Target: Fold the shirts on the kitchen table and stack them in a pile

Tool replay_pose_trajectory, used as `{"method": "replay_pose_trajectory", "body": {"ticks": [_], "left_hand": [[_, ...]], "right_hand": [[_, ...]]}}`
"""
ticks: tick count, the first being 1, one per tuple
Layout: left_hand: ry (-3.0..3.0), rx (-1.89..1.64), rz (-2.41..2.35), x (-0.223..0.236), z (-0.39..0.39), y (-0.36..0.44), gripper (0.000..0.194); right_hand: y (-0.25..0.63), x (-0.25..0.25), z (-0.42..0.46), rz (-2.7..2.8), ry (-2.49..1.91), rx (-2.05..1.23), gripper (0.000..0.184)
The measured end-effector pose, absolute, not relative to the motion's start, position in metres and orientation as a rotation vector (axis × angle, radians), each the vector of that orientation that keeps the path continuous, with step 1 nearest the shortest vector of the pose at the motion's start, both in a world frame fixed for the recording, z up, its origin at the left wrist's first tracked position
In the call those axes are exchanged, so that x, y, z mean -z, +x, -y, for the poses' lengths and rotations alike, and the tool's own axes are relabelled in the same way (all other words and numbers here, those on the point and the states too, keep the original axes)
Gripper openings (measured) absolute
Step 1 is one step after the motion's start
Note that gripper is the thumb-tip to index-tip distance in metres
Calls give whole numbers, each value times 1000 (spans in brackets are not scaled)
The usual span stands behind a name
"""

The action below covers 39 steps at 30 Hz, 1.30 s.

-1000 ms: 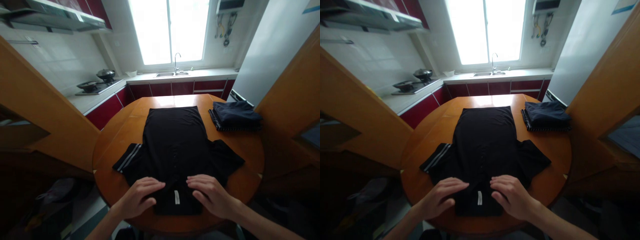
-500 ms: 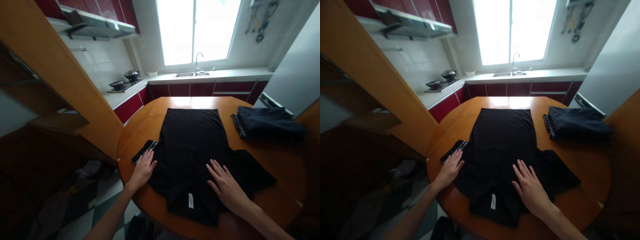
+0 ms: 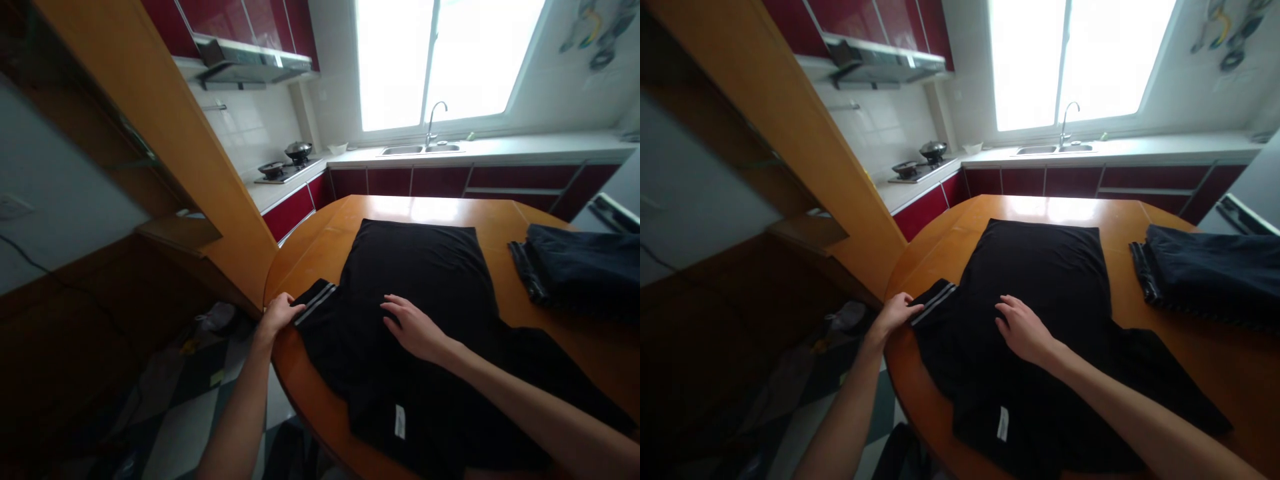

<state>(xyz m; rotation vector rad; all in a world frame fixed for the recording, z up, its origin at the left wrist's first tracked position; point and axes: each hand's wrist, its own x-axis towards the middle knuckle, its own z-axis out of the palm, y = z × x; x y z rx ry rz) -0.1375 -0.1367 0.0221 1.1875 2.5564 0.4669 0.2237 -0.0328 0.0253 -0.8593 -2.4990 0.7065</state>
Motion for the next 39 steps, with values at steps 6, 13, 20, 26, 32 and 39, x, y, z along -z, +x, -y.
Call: {"method": "replay_pose_trajectory", "body": {"ticks": [6, 13, 20, 26, 32, 39], "left_hand": [[1386, -895, -2134, -66, 135, -113, 35], [1703, -785, -1373, -103, 92, -55, 46], [1806, -736, -1589, -51, 23, -100, 41], [1851, -626, -1534, -29, 29, -109, 41], [1896, -677, -1617, -17, 26, -111, 33], [2193, -787, -1786, -22, 34, -88, 22]], "right_hand": [[179, -23, 32, 2142, -706, -1389, 34], [160, -15, 38, 1749, -904, -1813, 63], [161, 16, 40, 1851, -856, -1429, 67], [167, 6, 47, 1958, -865, -1481, 32], [169, 11, 51, 2104, -802, -1123, 37], [175, 10, 59, 2447, -896, -574, 47]]}}
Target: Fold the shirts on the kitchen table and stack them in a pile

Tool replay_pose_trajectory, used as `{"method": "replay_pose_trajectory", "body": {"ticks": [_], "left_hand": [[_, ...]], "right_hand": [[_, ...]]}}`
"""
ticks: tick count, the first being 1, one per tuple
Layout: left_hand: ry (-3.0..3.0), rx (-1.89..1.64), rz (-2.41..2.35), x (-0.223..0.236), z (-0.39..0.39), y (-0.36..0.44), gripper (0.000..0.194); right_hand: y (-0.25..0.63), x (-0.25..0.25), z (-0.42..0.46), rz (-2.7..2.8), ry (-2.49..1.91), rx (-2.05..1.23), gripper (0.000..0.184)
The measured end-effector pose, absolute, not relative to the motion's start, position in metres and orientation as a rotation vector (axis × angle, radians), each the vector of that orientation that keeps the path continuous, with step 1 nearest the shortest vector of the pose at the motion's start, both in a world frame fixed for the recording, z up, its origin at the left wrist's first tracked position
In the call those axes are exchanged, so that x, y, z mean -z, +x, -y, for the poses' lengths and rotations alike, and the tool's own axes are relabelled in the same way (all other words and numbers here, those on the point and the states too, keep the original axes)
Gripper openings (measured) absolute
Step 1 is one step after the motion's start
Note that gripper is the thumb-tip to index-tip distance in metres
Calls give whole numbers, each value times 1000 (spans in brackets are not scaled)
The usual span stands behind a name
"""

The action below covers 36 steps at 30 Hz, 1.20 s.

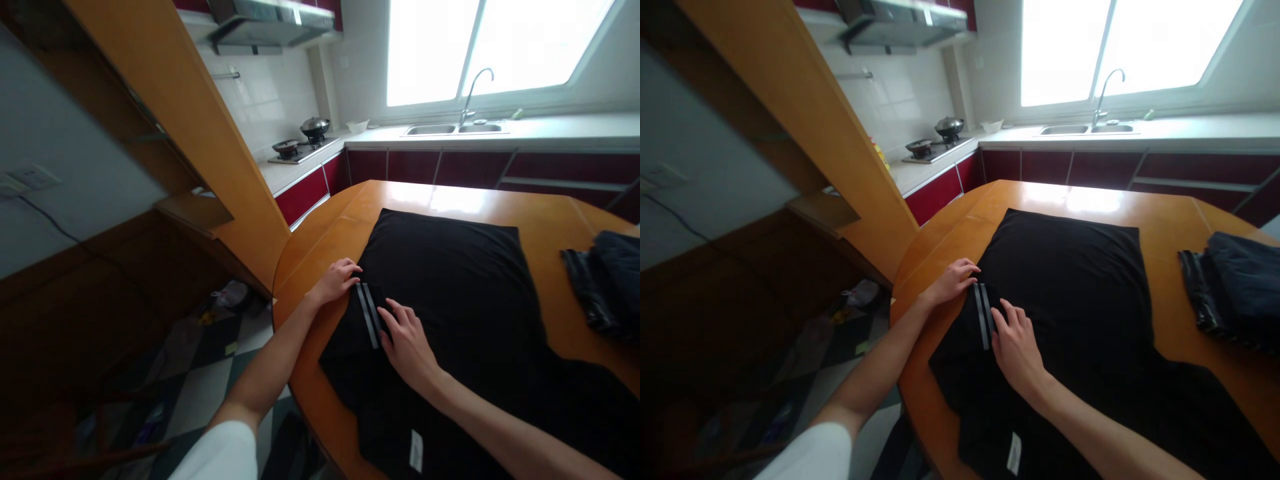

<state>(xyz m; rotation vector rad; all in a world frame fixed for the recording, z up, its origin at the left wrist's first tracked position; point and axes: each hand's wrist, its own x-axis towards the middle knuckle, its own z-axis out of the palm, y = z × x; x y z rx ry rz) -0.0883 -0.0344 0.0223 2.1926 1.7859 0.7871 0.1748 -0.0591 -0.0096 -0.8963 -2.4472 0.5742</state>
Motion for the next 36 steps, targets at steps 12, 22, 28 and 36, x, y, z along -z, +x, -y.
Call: {"method": "replay_pose_trajectory", "body": {"ticks": [12, 22, 28, 36], "left_hand": [[2354, -182, -1739, -11, 149, -57, 58], [2292, -249, -1504, -28, 199, -73, 43], [2263, -683, -1602, -41, 143, -69, 39], [2491, -295, -1603, -13, 60, -31, 49]], "right_hand": [[174, 21, 55, 2688, -762, -386, 54], [172, 13, 55, 2675, -776, -440, 51], [174, 10, 47, 2631, -778, -413, 48], [173, 16, 46, 2699, -833, -315, 52]]}}
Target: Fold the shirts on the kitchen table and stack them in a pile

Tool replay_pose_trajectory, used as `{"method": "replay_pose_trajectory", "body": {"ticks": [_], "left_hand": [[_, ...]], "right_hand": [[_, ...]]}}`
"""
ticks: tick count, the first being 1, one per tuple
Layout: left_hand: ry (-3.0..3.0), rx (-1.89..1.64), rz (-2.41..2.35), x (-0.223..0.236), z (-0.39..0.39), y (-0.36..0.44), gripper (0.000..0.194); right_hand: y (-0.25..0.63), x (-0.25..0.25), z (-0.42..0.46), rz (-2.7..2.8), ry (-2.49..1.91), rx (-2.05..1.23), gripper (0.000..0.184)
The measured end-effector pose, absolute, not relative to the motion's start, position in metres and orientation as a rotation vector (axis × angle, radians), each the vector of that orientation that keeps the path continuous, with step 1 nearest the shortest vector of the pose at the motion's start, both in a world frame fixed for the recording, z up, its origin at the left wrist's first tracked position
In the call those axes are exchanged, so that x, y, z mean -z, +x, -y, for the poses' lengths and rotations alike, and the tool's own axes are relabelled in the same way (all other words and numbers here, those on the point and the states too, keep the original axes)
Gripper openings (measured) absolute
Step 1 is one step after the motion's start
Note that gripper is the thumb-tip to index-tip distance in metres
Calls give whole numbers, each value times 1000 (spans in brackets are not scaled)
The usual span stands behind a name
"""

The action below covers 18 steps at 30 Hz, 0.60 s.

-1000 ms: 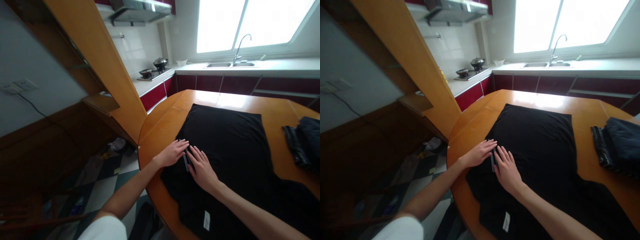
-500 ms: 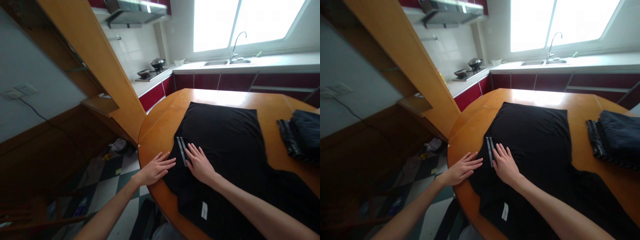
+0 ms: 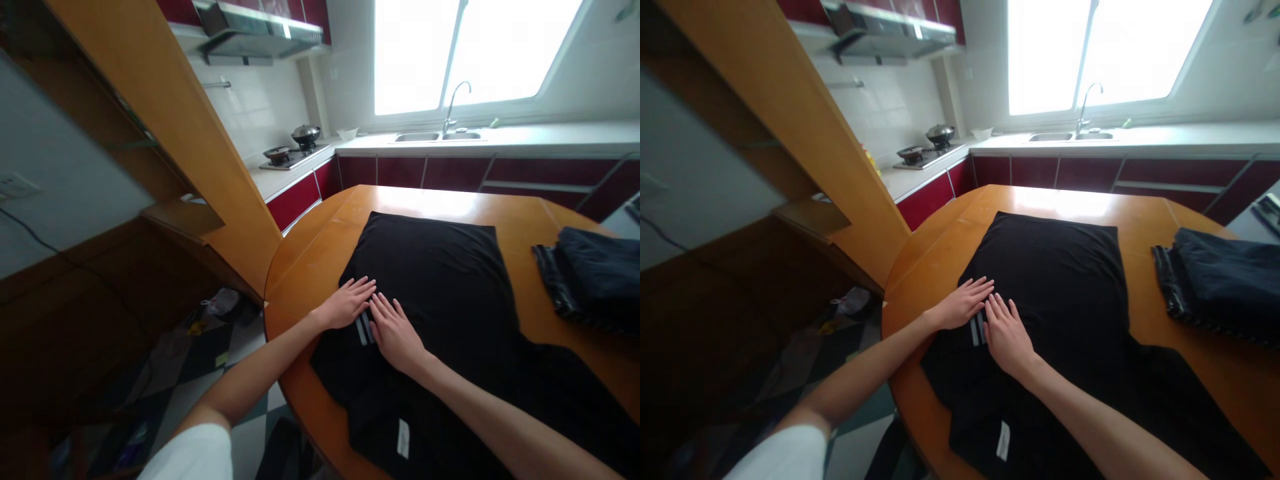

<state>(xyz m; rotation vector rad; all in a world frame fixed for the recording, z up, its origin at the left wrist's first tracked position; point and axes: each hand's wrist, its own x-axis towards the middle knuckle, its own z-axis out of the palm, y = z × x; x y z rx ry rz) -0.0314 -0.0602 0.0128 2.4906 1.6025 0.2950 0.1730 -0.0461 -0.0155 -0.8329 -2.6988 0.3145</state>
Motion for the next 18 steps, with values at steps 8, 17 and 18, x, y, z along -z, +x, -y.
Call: {"method": "replay_pose_trajectory", "body": {"ticks": [8, 17, 18], "left_hand": [[2417, -214, -1851, 4, 58, -40, 64], [2078, -279, -2090, -2, 27, -79, 60], [2077, -302, -2114, -4, 22, -78, 58]], "right_hand": [[172, 13, 47, 2677, -858, -339, 54], [173, 9, 47, 2676, -853, -372, 56], [173, 9, 47, 2673, -854, -376, 56]]}}
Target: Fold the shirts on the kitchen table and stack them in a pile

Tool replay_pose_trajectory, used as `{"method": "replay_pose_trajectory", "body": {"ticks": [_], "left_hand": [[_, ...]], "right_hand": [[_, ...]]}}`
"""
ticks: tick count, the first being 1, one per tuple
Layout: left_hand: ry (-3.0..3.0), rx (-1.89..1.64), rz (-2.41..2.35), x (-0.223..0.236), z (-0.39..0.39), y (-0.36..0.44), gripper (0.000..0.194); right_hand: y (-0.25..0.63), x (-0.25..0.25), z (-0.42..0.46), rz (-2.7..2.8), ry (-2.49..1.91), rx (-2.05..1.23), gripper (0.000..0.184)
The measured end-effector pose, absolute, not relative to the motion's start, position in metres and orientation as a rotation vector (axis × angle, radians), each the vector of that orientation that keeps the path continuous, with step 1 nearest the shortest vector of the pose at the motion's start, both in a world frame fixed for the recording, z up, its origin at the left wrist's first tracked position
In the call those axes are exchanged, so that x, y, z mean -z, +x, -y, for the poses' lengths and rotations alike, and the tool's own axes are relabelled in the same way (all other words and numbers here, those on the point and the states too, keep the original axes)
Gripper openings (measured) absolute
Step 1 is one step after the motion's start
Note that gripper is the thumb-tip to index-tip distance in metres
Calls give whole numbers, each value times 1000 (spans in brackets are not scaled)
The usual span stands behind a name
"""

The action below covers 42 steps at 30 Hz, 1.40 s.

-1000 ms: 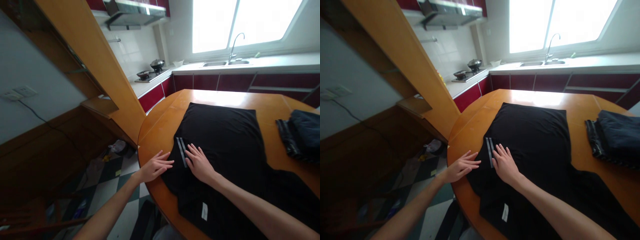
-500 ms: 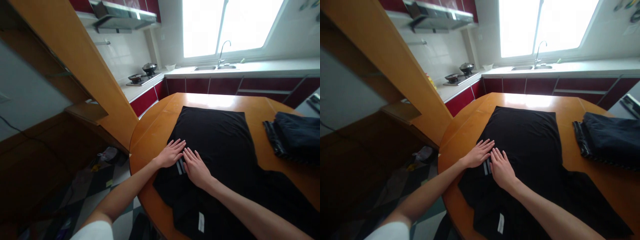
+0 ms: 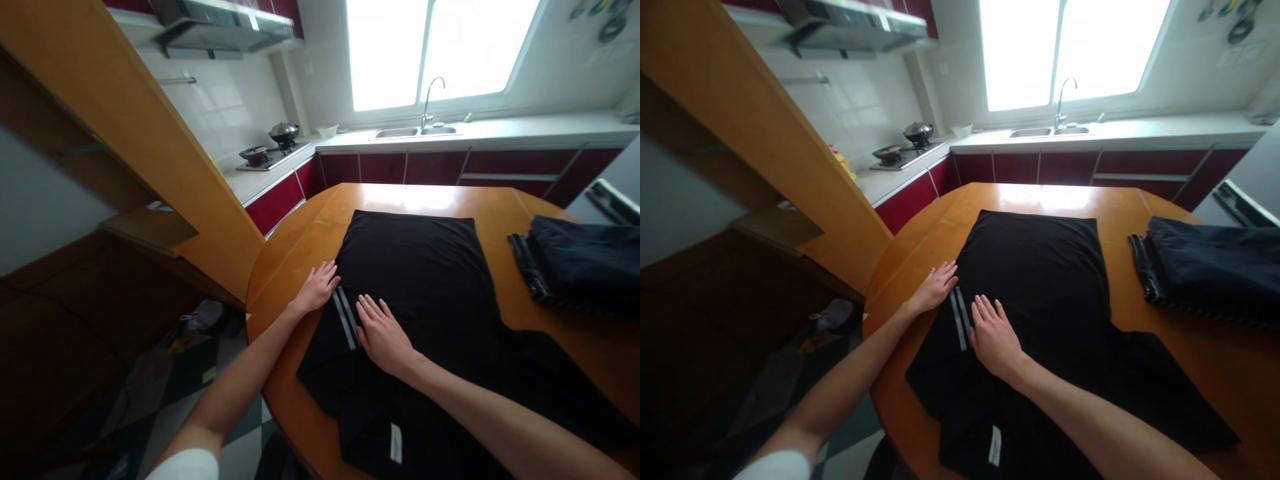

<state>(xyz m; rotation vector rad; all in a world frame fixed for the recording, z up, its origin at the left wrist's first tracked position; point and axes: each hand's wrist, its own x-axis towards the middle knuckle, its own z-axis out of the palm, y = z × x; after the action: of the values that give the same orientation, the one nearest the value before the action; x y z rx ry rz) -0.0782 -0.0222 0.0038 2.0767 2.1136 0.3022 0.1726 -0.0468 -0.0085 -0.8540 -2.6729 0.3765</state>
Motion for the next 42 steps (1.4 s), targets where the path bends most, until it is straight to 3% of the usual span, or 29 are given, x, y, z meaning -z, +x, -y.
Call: {"method": "replay_pose_trajectory", "body": {"ticks": [7, 18, 27, 30, 34, 42], "left_hand": [[2366, -336, -1856, -1, -19, -34, 58], [2161, -280, -2083, 17, -43, -48, 74], [2249, -502, -2041, 8, -29, -38, 51], [2112, -742, -2075, 3, -35, -57, 41], [1506, -1042, -2133, -4, -43, -87, 33], [1146, -1018, -1868, -6, -41, -104, 46]], "right_hand": [[171, 8, 47, 2663, -854, -384, 56], [172, 4, 46, 2665, -862, -418, 56], [172, 1, 45, 2655, -853, -415, 56], [173, 0, 44, 2654, -849, -416, 57], [174, 0, 44, 2652, -846, -416, 57], [173, 0, 45, 2656, -844, -409, 56]]}}
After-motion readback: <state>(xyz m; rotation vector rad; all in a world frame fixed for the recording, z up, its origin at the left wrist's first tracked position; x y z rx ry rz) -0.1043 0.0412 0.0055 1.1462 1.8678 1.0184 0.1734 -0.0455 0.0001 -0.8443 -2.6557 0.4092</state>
